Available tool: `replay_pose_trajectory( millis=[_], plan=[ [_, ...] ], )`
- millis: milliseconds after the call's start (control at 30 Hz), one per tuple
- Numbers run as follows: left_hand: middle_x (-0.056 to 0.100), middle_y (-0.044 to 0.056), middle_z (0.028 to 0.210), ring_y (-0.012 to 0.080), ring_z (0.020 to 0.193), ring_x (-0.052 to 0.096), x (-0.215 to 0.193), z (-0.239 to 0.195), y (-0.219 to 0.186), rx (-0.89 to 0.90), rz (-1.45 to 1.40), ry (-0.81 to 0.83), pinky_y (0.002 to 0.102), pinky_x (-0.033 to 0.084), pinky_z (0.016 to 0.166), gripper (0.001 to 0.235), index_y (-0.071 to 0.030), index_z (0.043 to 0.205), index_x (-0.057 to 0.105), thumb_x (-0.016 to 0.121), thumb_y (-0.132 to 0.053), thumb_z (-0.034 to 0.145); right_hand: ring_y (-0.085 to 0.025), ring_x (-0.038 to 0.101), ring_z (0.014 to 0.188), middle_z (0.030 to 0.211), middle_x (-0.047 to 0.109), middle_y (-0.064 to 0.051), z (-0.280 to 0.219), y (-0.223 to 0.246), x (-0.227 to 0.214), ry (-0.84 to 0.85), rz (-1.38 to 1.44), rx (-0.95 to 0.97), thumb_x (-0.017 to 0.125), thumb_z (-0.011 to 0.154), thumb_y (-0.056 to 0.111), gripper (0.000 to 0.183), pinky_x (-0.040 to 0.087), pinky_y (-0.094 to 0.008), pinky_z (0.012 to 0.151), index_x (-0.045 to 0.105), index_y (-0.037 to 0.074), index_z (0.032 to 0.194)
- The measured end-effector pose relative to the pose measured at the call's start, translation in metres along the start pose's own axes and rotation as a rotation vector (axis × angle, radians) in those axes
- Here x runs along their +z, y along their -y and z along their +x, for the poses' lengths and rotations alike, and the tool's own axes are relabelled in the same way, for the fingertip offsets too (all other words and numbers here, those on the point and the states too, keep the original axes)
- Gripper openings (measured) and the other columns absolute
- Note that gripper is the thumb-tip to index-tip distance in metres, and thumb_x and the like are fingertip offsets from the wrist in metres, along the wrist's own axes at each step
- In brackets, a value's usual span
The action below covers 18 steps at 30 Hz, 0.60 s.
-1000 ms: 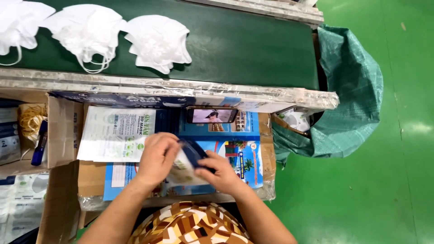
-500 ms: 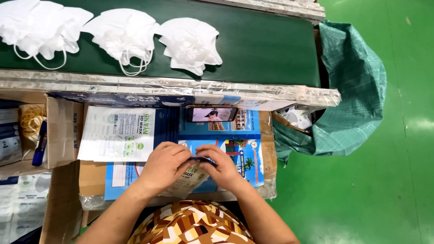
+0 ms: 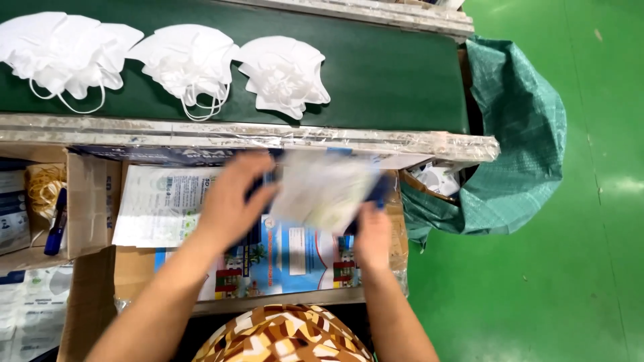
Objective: The person packs white face masks into printed plastic pouches at a workbench. They take a mask from the conveyor, insert it with a paper insert into a blue pouch, press the pouch closed, and place the finished pack on the conveyor beside the other masks.
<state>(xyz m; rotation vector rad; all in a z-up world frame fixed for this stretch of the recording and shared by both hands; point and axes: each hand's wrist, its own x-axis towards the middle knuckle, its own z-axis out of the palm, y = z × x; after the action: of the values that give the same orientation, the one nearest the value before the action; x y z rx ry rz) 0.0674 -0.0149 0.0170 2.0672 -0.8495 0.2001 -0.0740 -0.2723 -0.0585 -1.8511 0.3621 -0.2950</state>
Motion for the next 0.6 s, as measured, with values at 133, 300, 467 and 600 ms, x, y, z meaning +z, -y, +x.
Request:
replay_pose_trajectory(
  millis=[133,300,467,600],
  plan=[
    [0.045,0.032,0.153,0.0526,0.143,0.038,0.009,0.095,0.021,0.181,0.180,-0.179,0.059,0.029,0.117,0.076,0.003,0.149,0.045,0.077,-0.037,0.092,-0.023,0.065,0.111,0.123,0.062,-0.004,0.013,0.012,-0.015,-0.241,0.924,0.069,0.046,0.106,0.031,0.030,0.057,-0.046,0.097,0.052,0.008,0.123],
    [0.044,0.036,0.145,0.0578,0.135,0.039,0.094,0.169,0.068,0.082,0.477,-0.142,0.065,0.031,0.108,0.089,0.005,0.146,0.042,0.078,-0.042,0.079,-0.024,0.066,0.113,0.129,0.063,-0.009,-0.018,-0.028,0.013,-0.029,0.759,0.331,0.051,0.102,0.028,0.046,0.052,-0.041,0.095,0.050,0.006,0.142],
    [0.062,0.025,0.136,0.0462,0.122,0.060,0.076,0.184,0.082,-0.167,0.567,0.132,0.054,0.049,0.100,0.059,-0.004,0.153,0.047,0.064,-0.022,0.099,-0.025,0.066,0.107,0.123,0.067,-0.014,-0.025,-0.062,-0.004,0.040,0.749,0.351,0.057,0.106,0.018,0.036,0.051,-0.039,0.093,0.059,-0.001,0.136],
    [0.073,0.013,0.121,0.0256,0.107,0.070,0.024,0.140,0.046,-0.300,-0.341,0.193,0.039,0.056,0.092,0.039,-0.005,0.136,0.061,0.065,-0.017,0.100,-0.023,0.064,0.115,0.127,0.066,-0.012,0.001,-0.002,-0.016,0.083,0.563,0.139,0.057,0.104,0.015,0.036,0.052,-0.038,0.100,0.056,0.000,0.137]
  ],
)
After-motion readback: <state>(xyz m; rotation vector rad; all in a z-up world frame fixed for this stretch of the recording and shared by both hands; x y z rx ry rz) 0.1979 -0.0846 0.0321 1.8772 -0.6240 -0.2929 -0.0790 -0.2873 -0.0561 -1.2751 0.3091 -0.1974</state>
